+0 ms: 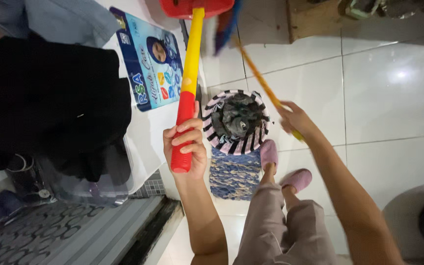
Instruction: The person sweeps a tiled floor with a broom and dustpan, moving a chair to clean underneath it. A small white dog enters the scene and interacts with the person while they continue sweeping.
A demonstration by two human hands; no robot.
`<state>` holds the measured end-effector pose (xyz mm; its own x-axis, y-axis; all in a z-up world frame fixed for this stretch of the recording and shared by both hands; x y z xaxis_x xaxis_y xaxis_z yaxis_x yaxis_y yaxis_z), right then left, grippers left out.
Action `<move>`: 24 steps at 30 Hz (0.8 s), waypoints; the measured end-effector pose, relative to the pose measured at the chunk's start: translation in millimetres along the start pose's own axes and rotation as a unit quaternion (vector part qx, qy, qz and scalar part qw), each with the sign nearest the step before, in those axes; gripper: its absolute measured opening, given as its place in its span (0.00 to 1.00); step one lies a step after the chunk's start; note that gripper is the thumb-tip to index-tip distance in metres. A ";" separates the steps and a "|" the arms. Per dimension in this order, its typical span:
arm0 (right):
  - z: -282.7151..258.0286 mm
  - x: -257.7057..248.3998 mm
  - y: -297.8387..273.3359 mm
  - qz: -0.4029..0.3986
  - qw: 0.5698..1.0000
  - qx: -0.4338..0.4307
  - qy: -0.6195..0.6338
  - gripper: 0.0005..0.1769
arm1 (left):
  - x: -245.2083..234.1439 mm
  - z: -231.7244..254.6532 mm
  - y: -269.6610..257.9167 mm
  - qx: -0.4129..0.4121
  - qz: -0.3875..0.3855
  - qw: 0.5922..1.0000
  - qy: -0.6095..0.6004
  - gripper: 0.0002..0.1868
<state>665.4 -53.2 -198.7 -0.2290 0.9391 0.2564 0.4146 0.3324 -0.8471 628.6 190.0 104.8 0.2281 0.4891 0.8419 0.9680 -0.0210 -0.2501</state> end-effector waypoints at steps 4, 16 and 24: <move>-6.9 31.6 117.0 -0.031 0.999 -0.032 0.025 0.22 | -6.7 -2.7 -1.1 0.010 0.011 1.000 0.017 0.37; 66.8 38.4 55.5 -0.049 0.999 0.019 0.012 0.14 | -37.0 1.6 -14.3 0.030 -0.006 0.999 0.010 0.37; 30.8 64.9 160.1 -0.174 0.923 0.061 0.337 0.19 | -45.6 5.7 -22.4 0.047 -0.024 0.998 0.040 0.37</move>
<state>689.8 58.3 -332.0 0.2878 0.6320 0.7195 0.3076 0.6505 -0.6944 595.9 173.1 69.3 0.1928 0.4167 0.8884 0.9648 0.0845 -0.2490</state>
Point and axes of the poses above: each hand's wrist, its own y-axis towards the middle knuckle, its own x-axis out of the palm, z = x × y, the point moved 8 cm from there along y, towards the middle knuckle, and after that the axes turned 2 degrees about x, right-handed, at the moved point
